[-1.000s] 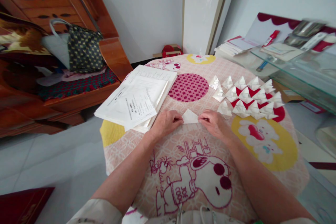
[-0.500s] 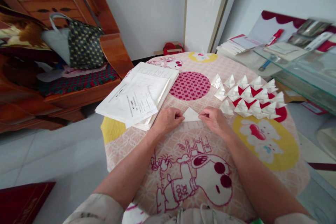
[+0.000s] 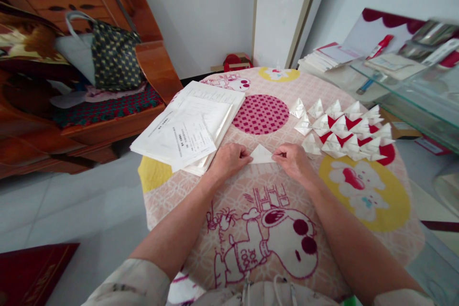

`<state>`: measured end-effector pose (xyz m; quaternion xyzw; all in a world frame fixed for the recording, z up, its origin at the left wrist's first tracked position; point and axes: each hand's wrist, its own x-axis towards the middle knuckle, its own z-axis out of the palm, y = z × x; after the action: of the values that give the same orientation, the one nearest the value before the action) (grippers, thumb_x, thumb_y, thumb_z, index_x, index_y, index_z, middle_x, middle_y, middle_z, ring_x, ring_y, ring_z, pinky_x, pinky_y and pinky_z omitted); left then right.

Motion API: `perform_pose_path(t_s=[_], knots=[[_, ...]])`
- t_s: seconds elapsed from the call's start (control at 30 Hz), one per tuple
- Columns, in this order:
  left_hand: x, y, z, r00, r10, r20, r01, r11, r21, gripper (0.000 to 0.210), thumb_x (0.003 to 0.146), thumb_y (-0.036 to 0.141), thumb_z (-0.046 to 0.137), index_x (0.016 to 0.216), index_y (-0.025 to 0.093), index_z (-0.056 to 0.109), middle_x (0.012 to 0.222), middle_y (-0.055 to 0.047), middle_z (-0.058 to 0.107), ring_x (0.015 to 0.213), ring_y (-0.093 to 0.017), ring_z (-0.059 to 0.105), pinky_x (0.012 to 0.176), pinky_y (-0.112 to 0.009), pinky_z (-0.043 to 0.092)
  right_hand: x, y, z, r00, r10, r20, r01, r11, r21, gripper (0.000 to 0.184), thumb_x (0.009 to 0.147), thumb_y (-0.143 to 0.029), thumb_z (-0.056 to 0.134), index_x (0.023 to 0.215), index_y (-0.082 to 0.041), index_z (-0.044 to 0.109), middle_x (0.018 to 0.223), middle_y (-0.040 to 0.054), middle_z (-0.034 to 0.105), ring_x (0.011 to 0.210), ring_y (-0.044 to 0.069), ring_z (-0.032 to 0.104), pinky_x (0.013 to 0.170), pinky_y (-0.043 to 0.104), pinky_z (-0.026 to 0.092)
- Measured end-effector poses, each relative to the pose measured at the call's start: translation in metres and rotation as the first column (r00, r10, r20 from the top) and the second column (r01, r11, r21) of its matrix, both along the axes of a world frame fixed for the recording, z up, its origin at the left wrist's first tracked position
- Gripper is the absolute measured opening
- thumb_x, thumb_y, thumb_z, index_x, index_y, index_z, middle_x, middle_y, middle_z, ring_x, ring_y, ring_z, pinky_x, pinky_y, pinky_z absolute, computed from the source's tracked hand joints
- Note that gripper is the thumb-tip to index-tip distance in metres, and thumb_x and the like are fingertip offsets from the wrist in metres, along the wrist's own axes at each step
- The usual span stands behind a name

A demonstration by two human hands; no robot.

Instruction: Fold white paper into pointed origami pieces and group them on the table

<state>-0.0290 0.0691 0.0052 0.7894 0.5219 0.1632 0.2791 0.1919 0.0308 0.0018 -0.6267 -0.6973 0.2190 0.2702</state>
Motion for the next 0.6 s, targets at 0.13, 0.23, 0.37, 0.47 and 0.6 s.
perform_pose_path(t_s=[0.13, 0.23, 0.37, 0.47, 0.6], knots=[[0.0003, -0.0007, 0.0012, 0.999, -0.006, -0.038, 0.006, 1.000, 0.001, 0.014, 0.081, 0.025, 0.066, 0.069, 0.017, 0.069, 0.066, -0.002, 0.064, 0.062, -0.014, 0.052, 0.063, -0.029, 0.034, 0.0004, 0.0011, -0.0006, 1.000, 0.002, 0.005, -0.002, 1.000, -0.009, 0.013, 0.078, -0.013, 0.065, 0.068, -0.015, 0.072, 0.072, 0.0054, 0.071, 0.068, 0.017, 0.062, 0.064, 0.028, 0.041], [0.0006, -0.0008, 0.0009, 0.997, -0.011, -0.078, 0.013, 1.000, 0.020, 0.015, 0.082, 0.026, 0.065, 0.070, 0.017, 0.069, 0.068, -0.002, 0.066, 0.062, -0.014, 0.053, 0.062, -0.028, 0.034, 0.0000, 0.0014, -0.0004, 1.000, -0.001, 0.005, 0.001, 1.000, -0.014, 0.013, 0.077, -0.013, 0.065, 0.067, -0.015, 0.072, 0.071, 0.0048, 0.071, 0.067, 0.017, 0.062, 0.063, 0.027, 0.040], [0.0003, 0.0000, -0.0016, 0.994, -0.018, -0.109, 0.024, 0.998, 0.055, 0.015, 0.082, 0.027, 0.066, 0.070, 0.017, 0.069, 0.070, -0.003, 0.067, 0.063, -0.014, 0.053, 0.062, -0.028, 0.034, -0.0010, 0.0013, 0.0004, 1.000, -0.019, 0.007, 0.019, 1.000, -0.019, 0.012, 0.077, -0.013, 0.066, 0.067, -0.015, 0.072, 0.069, 0.0041, 0.070, 0.066, 0.016, 0.061, 0.062, 0.027, 0.039], [-0.0001, 0.0007, -0.0036, 0.994, -0.025, -0.102, 0.032, 0.997, 0.072, 0.016, 0.082, 0.027, 0.066, 0.070, 0.017, 0.069, 0.070, -0.003, 0.067, 0.063, -0.014, 0.053, 0.062, -0.029, 0.033, -0.0018, 0.0012, 0.0009, 1.000, -0.031, -0.004, 0.031, 0.999, -0.026, 0.012, 0.077, -0.012, 0.066, 0.068, -0.014, 0.073, 0.069, 0.0041, 0.070, 0.065, 0.016, 0.060, 0.062, 0.026, 0.039], [0.0002, 0.0008, -0.0053, 0.994, -0.025, -0.106, 0.034, 0.996, 0.084, 0.016, 0.082, 0.027, 0.066, 0.070, 0.017, 0.069, 0.069, -0.002, 0.066, 0.063, -0.014, 0.052, 0.062, -0.029, 0.034, -0.0025, 0.0008, 0.0015, 0.999, -0.045, -0.011, 0.044, 0.998, -0.037, 0.012, 0.077, -0.011, 0.066, 0.067, -0.014, 0.072, 0.067, 0.0035, 0.069, 0.064, 0.015, 0.059, 0.061, 0.026, 0.038]])
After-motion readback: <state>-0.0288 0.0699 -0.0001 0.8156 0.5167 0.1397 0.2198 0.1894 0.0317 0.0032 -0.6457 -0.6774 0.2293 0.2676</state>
